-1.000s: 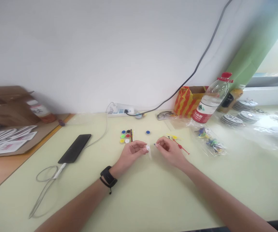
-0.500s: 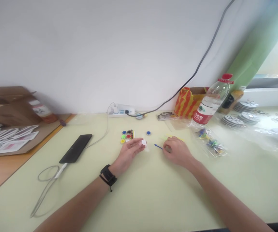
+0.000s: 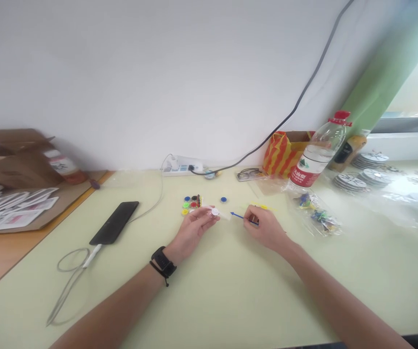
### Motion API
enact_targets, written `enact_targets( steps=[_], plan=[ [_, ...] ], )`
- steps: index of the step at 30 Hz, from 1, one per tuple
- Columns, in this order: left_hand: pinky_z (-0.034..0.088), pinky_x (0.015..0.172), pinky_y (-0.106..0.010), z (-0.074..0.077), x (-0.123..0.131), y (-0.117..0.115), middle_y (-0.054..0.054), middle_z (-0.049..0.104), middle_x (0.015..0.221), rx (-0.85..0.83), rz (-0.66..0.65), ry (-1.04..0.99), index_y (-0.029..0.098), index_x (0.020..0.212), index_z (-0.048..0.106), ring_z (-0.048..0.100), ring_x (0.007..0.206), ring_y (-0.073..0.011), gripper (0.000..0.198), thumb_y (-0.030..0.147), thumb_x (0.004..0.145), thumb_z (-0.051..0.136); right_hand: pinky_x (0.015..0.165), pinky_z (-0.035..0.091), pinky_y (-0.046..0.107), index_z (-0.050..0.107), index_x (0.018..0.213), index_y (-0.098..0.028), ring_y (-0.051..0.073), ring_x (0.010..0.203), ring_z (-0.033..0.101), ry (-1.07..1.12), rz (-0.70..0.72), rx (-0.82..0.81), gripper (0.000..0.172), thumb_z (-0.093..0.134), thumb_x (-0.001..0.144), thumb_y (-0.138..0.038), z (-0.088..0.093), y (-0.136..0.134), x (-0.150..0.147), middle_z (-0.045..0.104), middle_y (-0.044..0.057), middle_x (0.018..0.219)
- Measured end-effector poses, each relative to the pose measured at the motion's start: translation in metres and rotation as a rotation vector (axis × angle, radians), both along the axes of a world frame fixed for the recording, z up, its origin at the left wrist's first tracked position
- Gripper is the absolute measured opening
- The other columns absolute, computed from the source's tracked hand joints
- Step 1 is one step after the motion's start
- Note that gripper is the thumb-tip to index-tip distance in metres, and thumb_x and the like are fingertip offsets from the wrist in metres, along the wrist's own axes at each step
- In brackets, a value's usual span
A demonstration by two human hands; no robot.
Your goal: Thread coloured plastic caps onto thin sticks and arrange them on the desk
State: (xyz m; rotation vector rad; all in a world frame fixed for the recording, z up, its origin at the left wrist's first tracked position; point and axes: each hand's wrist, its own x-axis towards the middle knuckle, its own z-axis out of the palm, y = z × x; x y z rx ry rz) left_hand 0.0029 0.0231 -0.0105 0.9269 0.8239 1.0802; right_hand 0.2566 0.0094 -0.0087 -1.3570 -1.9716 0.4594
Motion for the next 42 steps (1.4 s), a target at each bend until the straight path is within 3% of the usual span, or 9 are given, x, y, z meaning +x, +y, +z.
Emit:
enact_targets(
  steps=[2, 6, 13, 17, 23, 27, 33, 37, 42],
  plan=[
    [0.049, 0.110, -0.038, 0.000, 0.000, 0.000, -0.010, 0.073, 0.122, 0.000, -0.002, 0.002, 0.018, 0.110, 0.076, 0.071, 0.109, -0.0218, 0.029, 0.032, 0.085, 0.080, 0.066, 0.044, 0.030, 0.056, 0.081, -0.023, 0.017, 0.069, 0.058, 0.051, -0.007, 0.012, 0.007, 0.056, 0.081, -0.016, -0.002, 0.002, 0.000, 0.065, 0.000, 0.076],
    [0.048, 0.112, -0.040, 0.003, 0.001, -0.001, -0.010, 0.075, 0.118, -0.016, 0.003, 0.002, 0.017, 0.111, 0.076, 0.071, 0.110, -0.0226, 0.031, 0.030, 0.083, 0.081, 0.071, 0.048, 0.032, 0.062, 0.109, -0.023, 0.019, 0.078, 0.061, 0.120, -0.004, 0.056, 0.030, 0.052, 0.082, -0.015, -0.006, 0.004, 0.000, 0.066, 0.004, 0.092],
    [0.048, 0.112, -0.041, 0.008, 0.002, 0.000, -0.013, 0.076, 0.117, -0.041, -0.024, -0.057, 0.015, 0.105, 0.077, 0.070, 0.115, -0.0279, 0.029, 0.037, 0.088, 0.073, 0.066, 0.041, 0.031, 0.054, 0.090, -0.023, 0.018, 0.072, 0.056, 0.081, -0.020, 0.041, 0.013, 0.044, 0.088, -0.015, 0.002, -0.001, 0.001, 0.061, 0.002, 0.082],
    [0.049, 0.110, -0.044, 0.010, 0.003, -0.001, -0.017, 0.077, 0.111, -0.090, -0.054, -0.064, 0.012, 0.104, 0.076, 0.071, 0.111, -0.0309, 0.048, 0.057, 0.092, 0.063, 0.071, 0.044, 0.032, 0.057, 0.101, -0.025, 0.019, 0.074, 0.058, 0.055, 0.041, -0.016, 0.012, 0.050, 0.092, -0.023, 0.007, -0.010, -0.006, 0.062, 0.001, 0.082],
    [0.055, 0.100, -0.042, 0.001, 0.009, -0.007, -0.010, 0.078, 0.107, 0.146, -0.106, 0.209, 0.016, 0.108, 0.074, 0.074, 0.101, -0.0262, 0.039, 0.039, 0.079, 0.084, 0.074, 0.048, 0.033, 0.062, 0.126, -0.028, 0.021, 0.082, 0.065, 0.031, 0.154, 0.001, 0.034, 0.059, 0.093, -0.032, -0.004, -0.017, -0.023, 0.073, 0.005, 0.102],
    [0.058, 0.093, -0.038, -0.003, 0.012, -0.010, -0.010, 0.078, 0.104, 0.272, -0.152, 0.370, 0.018, 0.107, 0.075, 0.074, 0.097, -0.0244, 0.034, 0.041, 0.082, 0.080, 0.071, 0.047, 0.032, 0.069, 0.116, -0.029, 0.021, 0.081, 0.067, 0.017, 0.191, 0.035, 0.025, 0.056, 0.095, -0.028, -0.010, -0.015, -0.025, 0.075, 0.006, 0.108],
    [0.053, 0.103, -0.042, -0.005, 0.015, -0.014, -0.011, 0.073, 0.121, 0.403, -0.188, 0.486, 0.020, 0.115, 0.073, 0.068, 0.114, -0.0269, 0.032, 0.037, 0.087, 0.075, 0.064, 0.040, 0.029, 0.072, 0.097, -0.026, 0.018, 0.068, 0.062, -0.050, 0.123, -0.002, 0.019, 0.054, 0.098, -0.034, 0.001, -0.010, -0.013, 0.075, 0.003, 0.082],
    [0.045, 0.114, -0.047, -0.006, 0.016, -0.016, -0.010, 0.062, 0.142, 0.454, -0.099, 0.551, 0.024, 0.126, 0.069, 0.059, 0.129, -0.0277, 0.042, 0.033, 0.085, 0.076, 0.063, 0.036, 0.028, 0.072, 0.094, -0.026, 0.018, 0.066, 0.061, -0.163, 0.024, -0.023, 0.018, 0.055, 0.096, -0.029, 0.004, -0.001, 0.002, 0.073, 0.001, 0.077],
    [0.047, 0.112, -0.047, -0.005, 0.014, -0.017, -0.010, 0.064, 0.137, 0.481, -0.098, 0.581, 0.024, 0.123, 0.069, 0.060, 0.125, -0.0266, 0.036, 0.032, 0.088, 0.072, 0.062, 0.032, 0.028, 0.071, 0.087, -0.026, 0.019, 0.071, 0.063, -0.312, -0.147, -0.033, 0.012, 0.060, 0.088, -0.022, 0.004, 0.009, 0.022, 0.075, 0.001, 0.081]
  ],
)
